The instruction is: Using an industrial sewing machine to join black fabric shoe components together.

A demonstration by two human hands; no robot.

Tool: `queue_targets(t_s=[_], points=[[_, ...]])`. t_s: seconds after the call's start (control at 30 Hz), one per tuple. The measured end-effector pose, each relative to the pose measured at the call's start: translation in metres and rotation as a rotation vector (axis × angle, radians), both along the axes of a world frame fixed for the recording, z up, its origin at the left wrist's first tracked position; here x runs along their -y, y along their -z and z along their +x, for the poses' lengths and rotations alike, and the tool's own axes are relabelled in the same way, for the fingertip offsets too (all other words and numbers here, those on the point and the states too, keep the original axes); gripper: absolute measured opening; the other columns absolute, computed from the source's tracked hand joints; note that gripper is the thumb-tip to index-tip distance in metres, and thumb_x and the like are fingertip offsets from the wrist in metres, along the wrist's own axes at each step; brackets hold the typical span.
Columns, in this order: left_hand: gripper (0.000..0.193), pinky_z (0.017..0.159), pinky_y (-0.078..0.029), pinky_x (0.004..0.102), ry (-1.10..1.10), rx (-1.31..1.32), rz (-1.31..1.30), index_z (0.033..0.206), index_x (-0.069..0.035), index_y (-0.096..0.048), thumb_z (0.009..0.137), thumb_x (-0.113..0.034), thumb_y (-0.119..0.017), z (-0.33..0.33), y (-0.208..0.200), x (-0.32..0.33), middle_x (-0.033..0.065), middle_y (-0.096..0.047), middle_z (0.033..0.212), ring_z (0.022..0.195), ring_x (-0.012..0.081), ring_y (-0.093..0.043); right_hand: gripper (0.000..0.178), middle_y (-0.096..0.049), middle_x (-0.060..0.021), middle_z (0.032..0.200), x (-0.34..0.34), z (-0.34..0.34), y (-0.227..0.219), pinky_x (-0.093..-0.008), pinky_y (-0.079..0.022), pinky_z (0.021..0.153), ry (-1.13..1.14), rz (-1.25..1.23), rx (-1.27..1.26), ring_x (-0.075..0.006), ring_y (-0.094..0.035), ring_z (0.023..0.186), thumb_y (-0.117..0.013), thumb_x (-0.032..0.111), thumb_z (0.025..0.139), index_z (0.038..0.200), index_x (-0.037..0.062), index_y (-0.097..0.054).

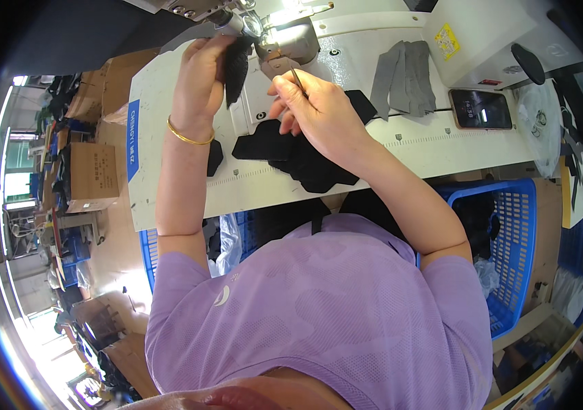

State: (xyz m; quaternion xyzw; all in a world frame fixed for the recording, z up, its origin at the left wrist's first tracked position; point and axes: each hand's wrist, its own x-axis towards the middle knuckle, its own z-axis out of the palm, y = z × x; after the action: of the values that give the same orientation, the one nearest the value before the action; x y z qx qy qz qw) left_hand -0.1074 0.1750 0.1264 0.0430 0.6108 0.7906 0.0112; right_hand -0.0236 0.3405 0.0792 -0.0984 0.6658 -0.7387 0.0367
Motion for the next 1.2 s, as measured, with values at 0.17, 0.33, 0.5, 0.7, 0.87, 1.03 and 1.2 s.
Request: queue_targets(t_s=[0.17, 0.33, 0.5, 0.7, 0.87, 1.03, 1.2], points=[[0.017, 0.068, -0.048, 0.0251, -0.063, -0.128, -0.035, 0.095, 0.009, -0.066, 0.085, -0.005, -0.07, 0.004, 0.004, 0.001, 0.0099, -0.069, 0.091, 0.076, 0.0122, -0.062, 0.034, -0.066, -0.0088, 0.076, -0.012, 0.001, -0.015, -0.0285, -0.049, 0.061, -0.07, 0.274, -0.018, -0.015, -0.063, 0.067, -0.052, 0.033, 0.098, 0.099, 0.0011, -0.063], [0.017, 0.069, -0.047, 0.024, -0.353, -0.272, -0.316, 0.099, 0.007, -0.068, 0.086, -0.005, -0.07, 0.047, 0.034, 0.023, 0.0061, -0.069, 0.091, 0.078, 0.0082, -0.059, 0.028, -0.062, -0.0082, 0.073, -0.013, 0.012, 0.011, -0.0302, -0.047, 0.056, 0.139, 0.554, -0.486, -0.021, -0.061, 0.063, -0.06, 0.031, 0.092, 0.096, 0.0037, -0.063], [0.017, 0.067, -0.046, 0.0202, -0.357, -0.455, -0.324, 0.099, 0.001, -0.062, 0.087, -0.004, -0.071, 0.078, 0.053, 0.025, 0.0008, -0.063, 0.087, 0.076, 0.0076, -0.056, 0.025, -0.054, -0.0037, 0.073, 0.008, 0.017, 0.01, -0.032, -0.047, 0.054, 0.425, 0.949, -0.751, -0.0205, -0.06, 0.063, -0.071, 0.029, 0.083, 0.085, 0.007, -0.06], [0.014, 0.065, -0.046, 0.0204, -0.348, -0.406, -0.36, 0.097, 0.001, -0.063, 0.087, -0.004, -0.071, 0.095, 0.071, 0.037, 0.0015, -0.063, 0.084, 0.073, 0.0062, -0.055, 0.026, -0.052, -0.003, 0.072, 0.031, 0.012, 0.011, -0.0312, -0.047, 0.053, 0.421, 1.026, -0.842, -0.0187, -0.059, 0.064, -0.071, 0.029, 0.081, 0.078, 0.0078, -0.056], [0.015, 0.064, -0.045, 0.0201, -0.365, -0.402, -0.345, 0.095, 0.002, -0.066, 0.085, -0.007, -0.073, 0.099, 0.072, 0.051, 0.0018, -0.064, 0.083, 0.071, 0.0054, -0.055, 0.025, -0.052, -0.0019, 0.068, 0.043, 0.008, 0.013, -0.032, -0.047, 0.051, 0.376, 1.051, -0.936, -0.0195, -0.06, 0.062, -0.07, 0.029, 0.082, 0.073, 0.0099, -0.057], [0.032, 0.079, -0.048, 0.0256, -0.386, 0.045, -0.24, 0.104, 0.006, -0.065, 0.082, -0.014, -0.077, 0.096, 0.065, 0.118, 0.0058, -0.065, 0.093, 0.088, 0.0127, -0.061, 0.028, -0.057, -0.0032, 0.07, 0.02, 0.004, 0.028, -0.0323, -0.048, 0.053, 0.375, 1.015, -0.804, -0.0212, -0.062, 0.064, -0.07, 0.033, 0.085, 0.078, 0.0075, -0.061], [0.054, 0.094, -0.044, 0.037, -0.913, -0.169, -0.739, 0.12, 0.007, -0.056, 0.076, -0.013, -0.081, 0.099, 0.097, 0.162, 0.0153, -0.058, 0.118, 0.114, 0.0252, -0.054, 0.032, -0.054, -0.007, 0.068, -0.014, 0.013, 0.049, -0.0318, -0.043, 0.056, 0.312, 0.658, -0.451, -0.0195, -0.054, 0.059, -0.071, 0.027, 0.086, 0.077, 0.0005, -0.057]])
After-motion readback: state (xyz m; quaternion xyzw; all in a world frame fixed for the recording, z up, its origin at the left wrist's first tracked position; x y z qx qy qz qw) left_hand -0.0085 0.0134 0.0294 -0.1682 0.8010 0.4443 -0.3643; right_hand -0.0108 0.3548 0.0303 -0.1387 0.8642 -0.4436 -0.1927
